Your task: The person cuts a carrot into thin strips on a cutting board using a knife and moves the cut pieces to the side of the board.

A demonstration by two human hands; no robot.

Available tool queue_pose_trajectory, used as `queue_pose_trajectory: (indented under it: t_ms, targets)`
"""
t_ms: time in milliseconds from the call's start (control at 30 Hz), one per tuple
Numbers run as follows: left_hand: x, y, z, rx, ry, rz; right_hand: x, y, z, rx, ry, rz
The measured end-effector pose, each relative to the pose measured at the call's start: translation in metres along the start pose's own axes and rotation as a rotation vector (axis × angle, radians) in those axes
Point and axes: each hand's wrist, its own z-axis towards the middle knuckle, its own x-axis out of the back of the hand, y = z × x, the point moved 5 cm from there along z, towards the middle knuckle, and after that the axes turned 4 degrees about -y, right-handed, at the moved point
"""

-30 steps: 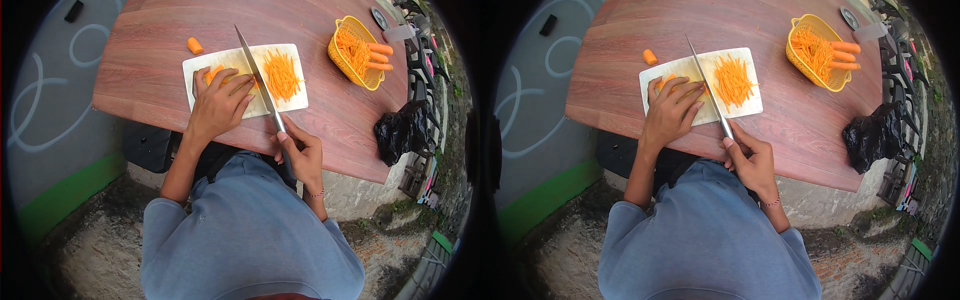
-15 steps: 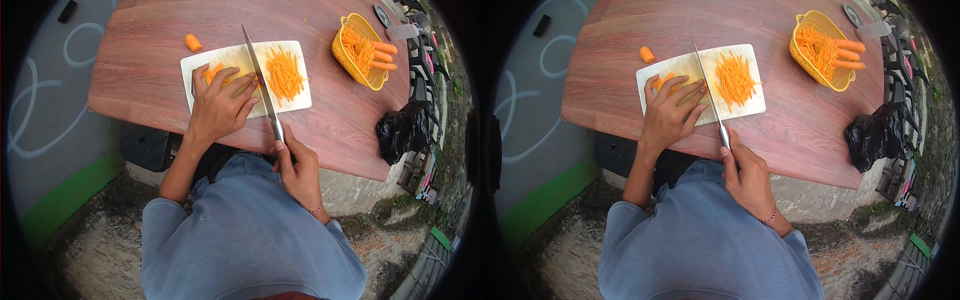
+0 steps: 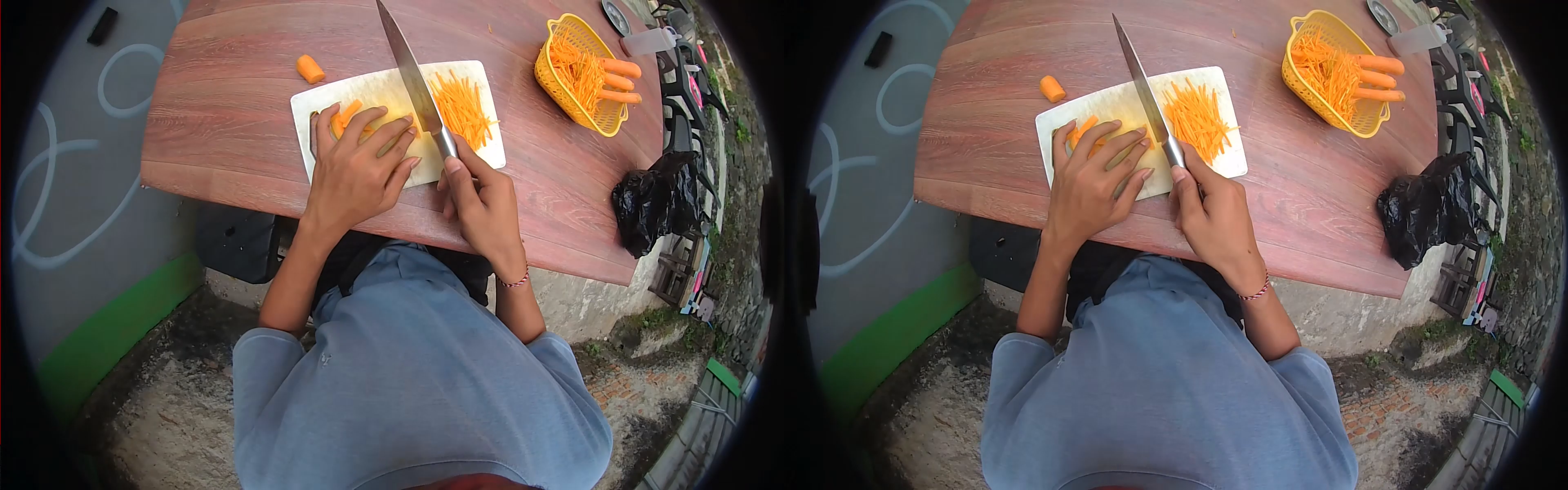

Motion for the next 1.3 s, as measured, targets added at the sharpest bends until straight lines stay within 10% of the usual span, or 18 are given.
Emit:
queue_pose_trajectory:
  t_ms: [1300]
  targets:
    - [-0.002,0.002,0.002,-0.022,0.020,0.008,-0.010,-0.011,0.006,0.187,0.083,-0.222]
